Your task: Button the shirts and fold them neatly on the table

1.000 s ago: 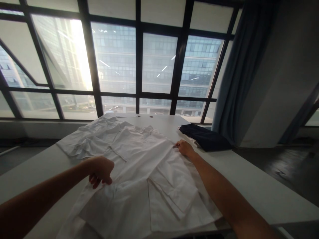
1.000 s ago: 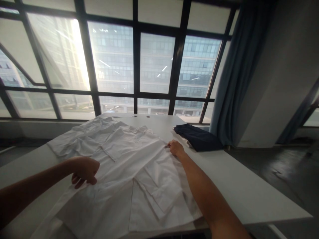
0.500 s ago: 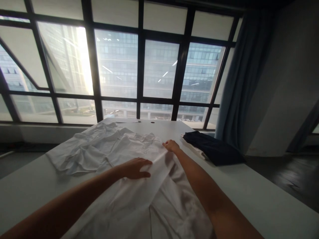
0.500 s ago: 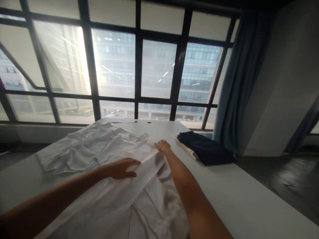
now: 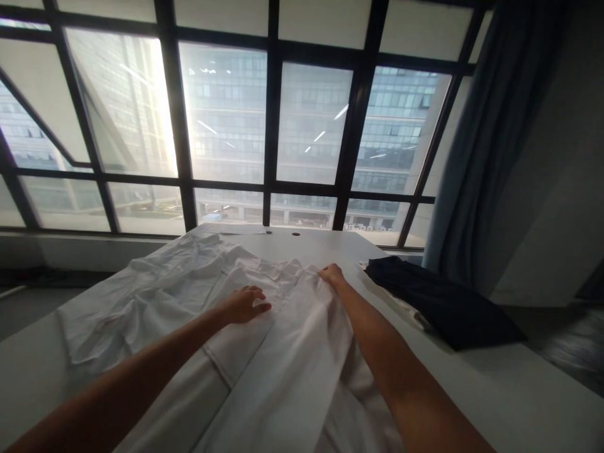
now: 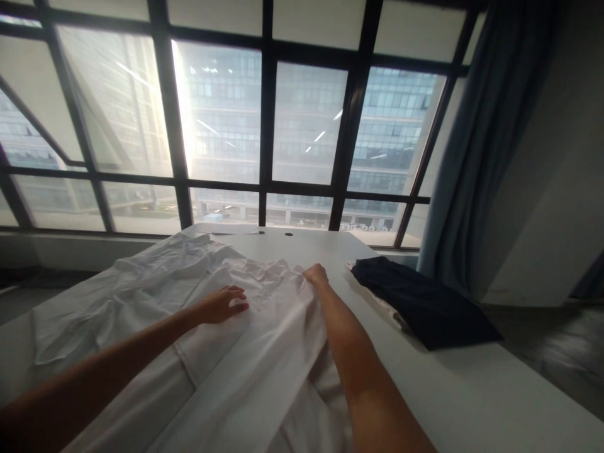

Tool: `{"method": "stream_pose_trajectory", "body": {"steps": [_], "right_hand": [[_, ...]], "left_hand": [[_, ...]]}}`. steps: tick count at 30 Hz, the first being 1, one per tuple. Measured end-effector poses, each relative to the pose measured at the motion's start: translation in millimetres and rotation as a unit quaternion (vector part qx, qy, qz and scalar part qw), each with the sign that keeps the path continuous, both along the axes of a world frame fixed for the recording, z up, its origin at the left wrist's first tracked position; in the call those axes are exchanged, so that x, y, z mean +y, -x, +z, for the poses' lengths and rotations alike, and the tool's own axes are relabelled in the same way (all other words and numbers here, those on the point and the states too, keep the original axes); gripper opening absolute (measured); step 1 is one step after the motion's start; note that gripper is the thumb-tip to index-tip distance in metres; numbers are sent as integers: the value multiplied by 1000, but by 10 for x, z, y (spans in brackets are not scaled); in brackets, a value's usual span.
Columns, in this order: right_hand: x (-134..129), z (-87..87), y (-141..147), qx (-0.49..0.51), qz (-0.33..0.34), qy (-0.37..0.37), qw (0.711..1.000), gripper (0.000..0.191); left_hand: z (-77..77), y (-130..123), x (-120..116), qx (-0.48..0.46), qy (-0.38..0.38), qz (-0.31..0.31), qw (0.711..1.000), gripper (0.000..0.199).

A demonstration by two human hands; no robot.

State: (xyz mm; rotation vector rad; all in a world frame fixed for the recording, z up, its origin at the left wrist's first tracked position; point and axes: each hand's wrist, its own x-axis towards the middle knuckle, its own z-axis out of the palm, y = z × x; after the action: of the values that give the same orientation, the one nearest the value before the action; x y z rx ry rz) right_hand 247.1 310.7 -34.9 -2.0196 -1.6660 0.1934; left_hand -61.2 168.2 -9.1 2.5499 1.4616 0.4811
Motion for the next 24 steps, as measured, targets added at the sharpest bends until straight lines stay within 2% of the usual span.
{"method": "stream_pose_trajectory", "body": {"steps": [3,5,7,9,12,14,16,18,19,20,22,23,24], "right_hand": [[1,-31,-57,-8,-29,24,999,25],[-34,-46,-44,-46,-28,17,998,25],[-94,-42,10,-90,-18,3,996,28],[-179,-23,89,-125,1,-14,992,34],[-345,-5,194,-170,90,-13,981,45],[-456,-27,219,-192,172,39,965,55],[-540,-67,203,-196,221,101,950,65],[-582,-101,167,-189,237,136,943,74],[-590,-109,150,-186,242,140,942,77],[-593,-110,136,-187,247,142,940,80],[-592,-99,120,-193,257,141,937,81],[-591,-90,117,-197,261,139,935,80],[-589,-81,117,-201,265,136,933,79]], "left_hand": [[-48,-157,-119,-7,-34,-27,999,49],[-62,-304,-308,-9,-44,-102,994,51],[-80,-414,-503,8,-24,-185,982,56],[-117,-463,-654,31,10,-232,972,63],[-197,-459,-758,52,40,-242,968,72],[-245,-438,-721,51,44,-248,966,75],[-273,-388,-575,40,39,-245,968,73],[-272,-268,-317,30,19,-187,982,69],[-263,-174,-159,32,1,-126,992,65],[-251,-58,5,36,-21,-38,998,63],[-234,213,314,59,-48,133,988,62],[-233,348,442,74,-43,183,979,63],[-240,470,546,90,-29,204,974,63]]}}
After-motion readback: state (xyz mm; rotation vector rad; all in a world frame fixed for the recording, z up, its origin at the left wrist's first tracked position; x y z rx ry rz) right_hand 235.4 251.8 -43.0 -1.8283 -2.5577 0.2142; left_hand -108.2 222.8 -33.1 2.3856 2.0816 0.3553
